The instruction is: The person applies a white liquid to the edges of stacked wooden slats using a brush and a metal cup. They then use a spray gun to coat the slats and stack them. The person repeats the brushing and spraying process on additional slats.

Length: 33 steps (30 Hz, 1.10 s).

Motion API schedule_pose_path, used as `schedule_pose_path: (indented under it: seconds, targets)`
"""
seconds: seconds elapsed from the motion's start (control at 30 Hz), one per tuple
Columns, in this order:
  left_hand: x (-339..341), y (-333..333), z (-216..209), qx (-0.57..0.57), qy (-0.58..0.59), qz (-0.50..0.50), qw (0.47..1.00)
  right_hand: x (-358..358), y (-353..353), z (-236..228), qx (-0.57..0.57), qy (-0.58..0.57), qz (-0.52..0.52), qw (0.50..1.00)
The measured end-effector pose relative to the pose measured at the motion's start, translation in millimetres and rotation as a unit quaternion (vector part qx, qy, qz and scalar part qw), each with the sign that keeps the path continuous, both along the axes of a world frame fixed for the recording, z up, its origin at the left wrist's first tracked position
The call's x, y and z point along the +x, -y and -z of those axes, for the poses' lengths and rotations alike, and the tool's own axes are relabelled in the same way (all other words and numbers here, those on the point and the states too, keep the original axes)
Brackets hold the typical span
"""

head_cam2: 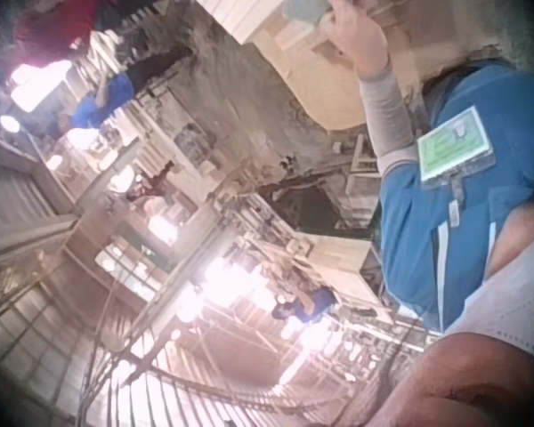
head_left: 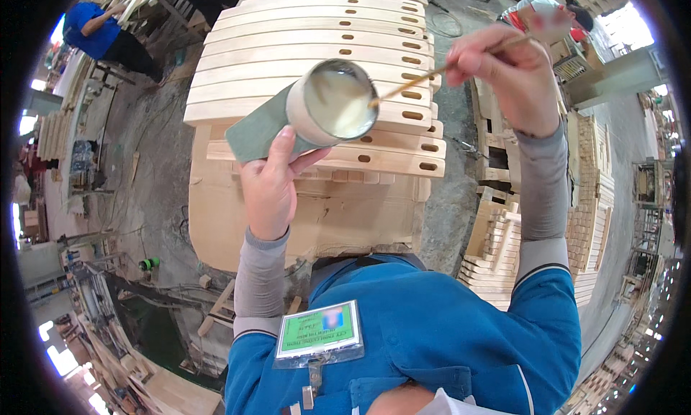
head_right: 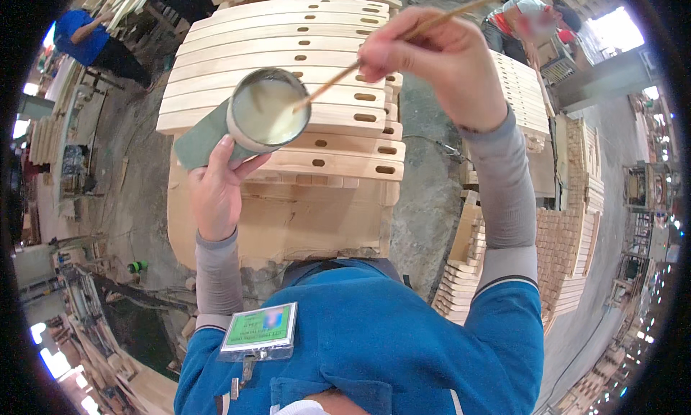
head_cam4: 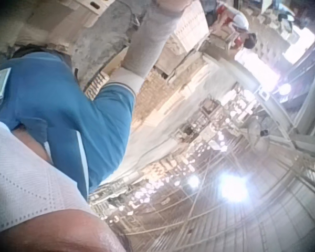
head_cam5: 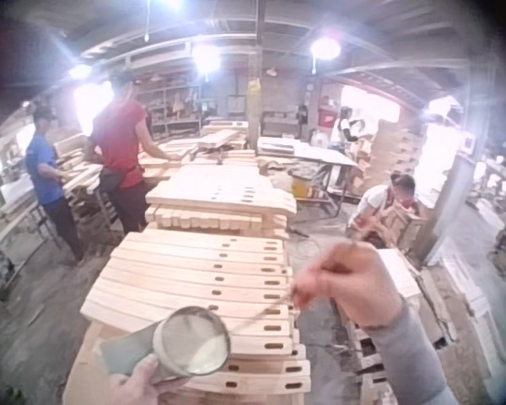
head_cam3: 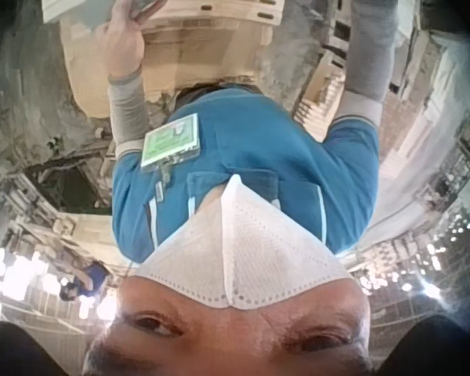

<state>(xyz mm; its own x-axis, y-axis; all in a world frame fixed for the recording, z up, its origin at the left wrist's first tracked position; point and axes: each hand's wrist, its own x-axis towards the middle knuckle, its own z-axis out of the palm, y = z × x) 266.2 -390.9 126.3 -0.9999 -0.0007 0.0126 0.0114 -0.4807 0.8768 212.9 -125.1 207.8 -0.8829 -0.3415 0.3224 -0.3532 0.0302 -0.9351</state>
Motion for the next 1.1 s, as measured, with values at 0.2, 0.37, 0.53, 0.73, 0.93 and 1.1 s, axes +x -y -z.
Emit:
schedule_pose_path:
  seconds: [0.2, 0.37, 0.53, 0.73, 0.93, 1.1]
  targets:
    - [6, -5, -13, -0.016, -0.019, 0.011, 1.0, 15, 24, 16, -0.011, 0.006, -0.034, 0.999]
    - [8, -5, -10, -0.038, -0.015, -0.009, 0.999, 25, 14, 29, -0.101, 0.111, 0.022, 0.988]
    - [-3, -16, 2, -0.021, 0.023, 0.003, 1.0, 15, 1, 62, -0.232, 0.235, 0.001, 0.944]
    - [-25, -19, 14, 0.057, 0.105, 0.04, 0.992, -75, -36, 80, -0.246, 0.16, 0.151, 0.944]
    - [-29, -6, 11, 0.03, 0.102, -0.004, 0.994, -156, -76, 89, -0.076, 0.021, 0.299, 0.951]
    - [-28, 11, 18, 0.012, 0.111, -0.04, 0.993, -174, -68, 97, 0.016, 0.013, 0.306, 0.952]
